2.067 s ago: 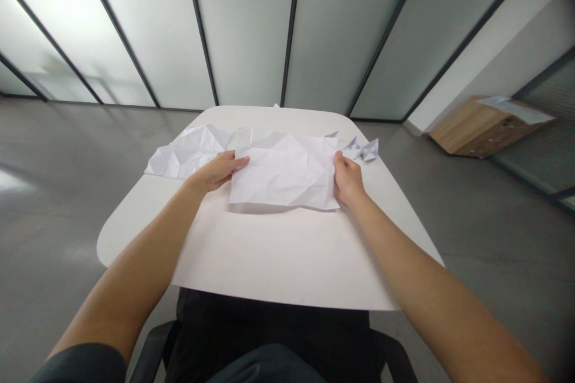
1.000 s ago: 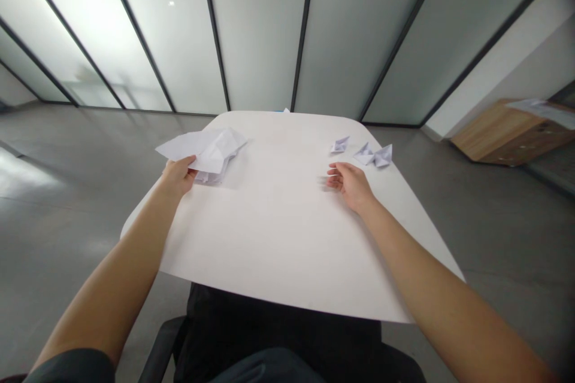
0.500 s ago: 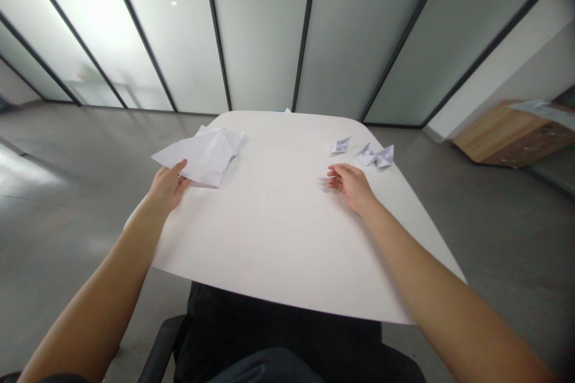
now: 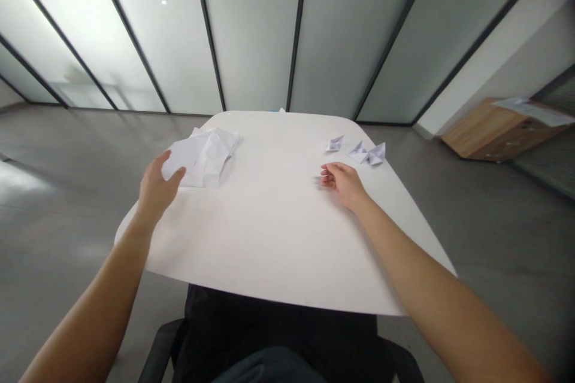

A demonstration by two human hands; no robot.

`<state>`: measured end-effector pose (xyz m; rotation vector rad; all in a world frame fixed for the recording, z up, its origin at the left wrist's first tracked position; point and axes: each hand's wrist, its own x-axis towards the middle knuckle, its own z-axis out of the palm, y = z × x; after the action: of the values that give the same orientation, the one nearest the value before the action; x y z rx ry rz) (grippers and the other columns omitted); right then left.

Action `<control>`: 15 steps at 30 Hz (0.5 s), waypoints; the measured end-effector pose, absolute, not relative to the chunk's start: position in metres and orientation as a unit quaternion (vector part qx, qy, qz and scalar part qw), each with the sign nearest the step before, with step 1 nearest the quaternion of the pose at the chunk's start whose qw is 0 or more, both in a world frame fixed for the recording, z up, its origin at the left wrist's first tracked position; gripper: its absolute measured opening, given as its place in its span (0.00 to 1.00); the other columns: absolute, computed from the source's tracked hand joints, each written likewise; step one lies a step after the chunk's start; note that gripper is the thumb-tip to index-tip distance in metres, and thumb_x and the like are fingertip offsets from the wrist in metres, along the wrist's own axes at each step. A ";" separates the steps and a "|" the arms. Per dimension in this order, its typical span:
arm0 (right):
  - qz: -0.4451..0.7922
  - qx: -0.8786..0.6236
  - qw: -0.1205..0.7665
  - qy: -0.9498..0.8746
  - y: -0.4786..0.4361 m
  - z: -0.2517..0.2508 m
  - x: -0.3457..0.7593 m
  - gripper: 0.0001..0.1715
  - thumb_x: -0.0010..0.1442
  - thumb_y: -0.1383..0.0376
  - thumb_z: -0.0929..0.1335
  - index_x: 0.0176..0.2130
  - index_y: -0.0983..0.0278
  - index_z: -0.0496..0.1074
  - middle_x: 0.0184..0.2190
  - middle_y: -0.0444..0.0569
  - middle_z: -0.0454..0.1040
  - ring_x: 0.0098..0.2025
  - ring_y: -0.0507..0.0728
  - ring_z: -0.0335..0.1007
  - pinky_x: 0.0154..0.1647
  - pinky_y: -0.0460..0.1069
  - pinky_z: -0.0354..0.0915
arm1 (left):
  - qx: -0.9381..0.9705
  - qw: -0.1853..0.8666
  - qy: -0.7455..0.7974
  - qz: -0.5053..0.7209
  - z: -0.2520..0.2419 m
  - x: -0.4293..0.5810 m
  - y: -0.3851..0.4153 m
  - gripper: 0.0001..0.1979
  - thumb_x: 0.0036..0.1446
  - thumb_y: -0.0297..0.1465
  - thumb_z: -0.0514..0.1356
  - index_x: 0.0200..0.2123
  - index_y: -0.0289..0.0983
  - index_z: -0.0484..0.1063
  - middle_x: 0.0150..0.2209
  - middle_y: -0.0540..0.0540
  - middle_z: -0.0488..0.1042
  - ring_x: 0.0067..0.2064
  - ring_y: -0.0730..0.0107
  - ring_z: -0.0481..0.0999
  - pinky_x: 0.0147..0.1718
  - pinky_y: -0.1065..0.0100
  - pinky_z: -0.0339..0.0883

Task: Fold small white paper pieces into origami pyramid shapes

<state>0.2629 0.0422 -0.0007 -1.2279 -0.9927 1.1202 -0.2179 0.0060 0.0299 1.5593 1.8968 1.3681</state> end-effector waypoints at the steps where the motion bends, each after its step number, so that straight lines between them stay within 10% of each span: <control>1: 0.477 -0.523 0.567 -0.423 0.042 -0.001 0.263 0.06 0.63 0.64 0.71 0.35 0.65 0.76 0.30 0.47 0.77 0.25 0.49 0.72 0.26 0.43 0.74 | 0.603 0.112 0.664 0.428 0.033 -0.213 0.015 0.31 0.60 0.41 0.65 0.65 0.47 0.65 0.69 0.42 0.62 0.72 0.47 0.56 0.71 0.49 0.47; 5: 0.473 -0.527 0.563 -0.425 0.042 -0.001 0.264 0.06 0.63 0.63 0.72 0.35 0.64 0.76 0.30 0.47 0.76 0.25 0.49 0.72 0.26 0.43 0.73 | 0.686 0.005 0.680 0.261 0.043 -0.197 0.063 0.33 0.62 0.48 0.60 0.69 0.50 0.63 0.74 0.39 0.54 0.74 0.30 0.47 0.67 0.27 0.32; 15: 0.464 -0.537 0.551 -0.439 0.044 -0.004 0.266 0.08 0.61 0.61 0.72 0.34 0.64 0.78 0.30 0.48 0.77 0.25 0.50 0.72 0.26 0.44 0.74 | 0.712 0.097 0.671 0.181 0.029 -0.187 0.157 0.32 0.58 0.52 0.61 0.64 0.54 0.70 0.75 0.41 0.53 0.75 0.27 0.35 0.61 0.20 0.22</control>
<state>0.2656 0.0445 -0.0044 -1.2701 -1.0390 1.0979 -0.1869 0.1569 0.0294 2.1081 1.9878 0.5368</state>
